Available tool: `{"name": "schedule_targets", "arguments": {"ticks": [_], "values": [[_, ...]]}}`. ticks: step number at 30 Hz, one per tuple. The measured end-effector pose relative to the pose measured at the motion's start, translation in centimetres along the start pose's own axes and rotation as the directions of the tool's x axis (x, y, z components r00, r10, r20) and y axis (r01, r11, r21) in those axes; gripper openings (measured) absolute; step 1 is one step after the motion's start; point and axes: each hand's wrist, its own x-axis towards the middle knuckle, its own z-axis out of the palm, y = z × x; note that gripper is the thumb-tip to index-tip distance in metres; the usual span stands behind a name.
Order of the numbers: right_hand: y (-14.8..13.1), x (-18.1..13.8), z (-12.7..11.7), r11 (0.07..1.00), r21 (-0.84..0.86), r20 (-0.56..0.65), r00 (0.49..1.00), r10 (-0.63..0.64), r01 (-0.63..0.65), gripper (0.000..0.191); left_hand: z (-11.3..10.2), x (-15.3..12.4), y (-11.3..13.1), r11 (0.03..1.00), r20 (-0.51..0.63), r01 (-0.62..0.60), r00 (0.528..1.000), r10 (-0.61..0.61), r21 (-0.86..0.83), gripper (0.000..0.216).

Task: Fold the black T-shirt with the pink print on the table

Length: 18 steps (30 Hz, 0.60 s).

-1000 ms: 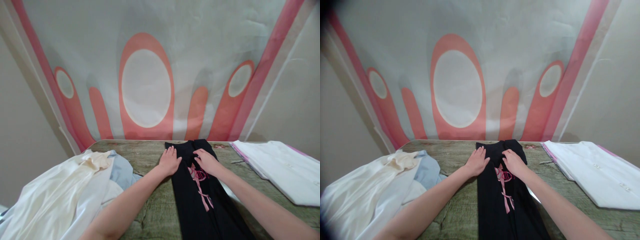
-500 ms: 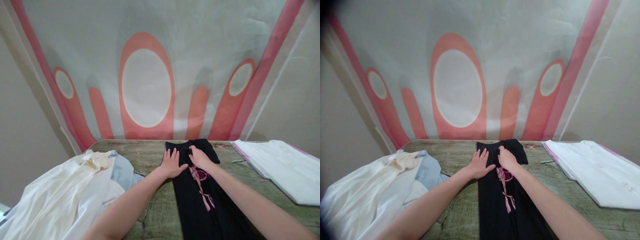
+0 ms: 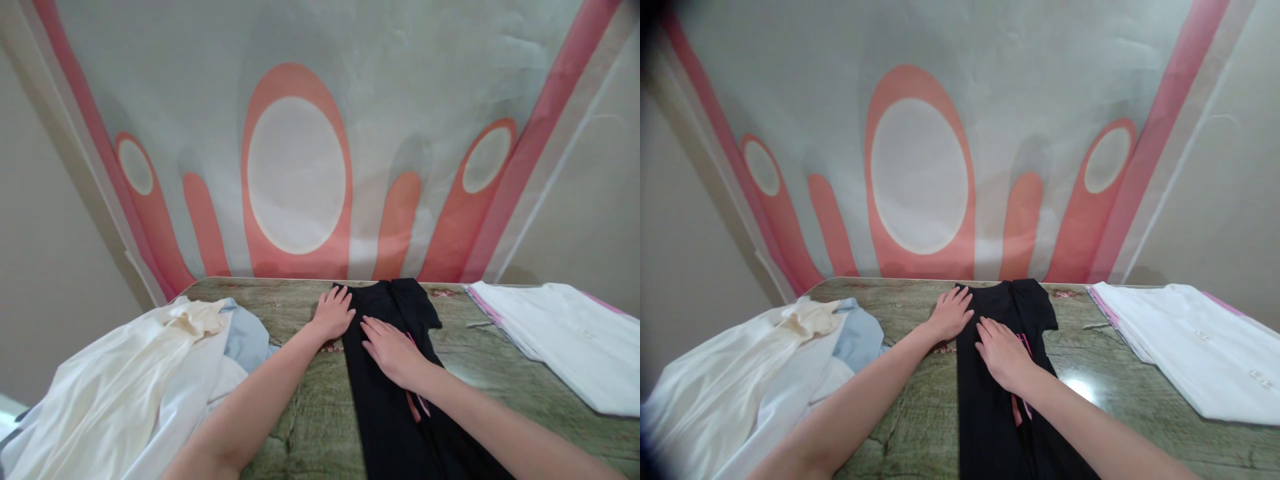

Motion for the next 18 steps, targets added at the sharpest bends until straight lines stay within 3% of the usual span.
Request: {"name": "schedule_targets", "arguments": {"ticks": [6, 11, 18], "values": [[0.1, -0.6, 0.5, 0.998, 0.048, 0.064, 0.997, 0.037, -0.04, 0.052, 0.9, 1.4, -1.7, 0.998, 0.13, 0.014, 0.991, -0.005, -0.069, 0.063], [0.0, -0.6, 0.4, 0.997, 0.06, 0.05, 0.998, 0.043, -0.046, 0.052, 1.1, 2.3, -2.3, 0.997, 0.113, 0.058, 0.992, -0.051, -0.053, 0.073], [-0.1, -0.8, 0.5, 0.997, 0.053, 0.04, 0.997, 0.059, -0.061, 0.052, 1.3, 3.6, -2.6, 0.989, 0.175, 0.13, 0.978, -0.117, -0.066, 0.06]]}}
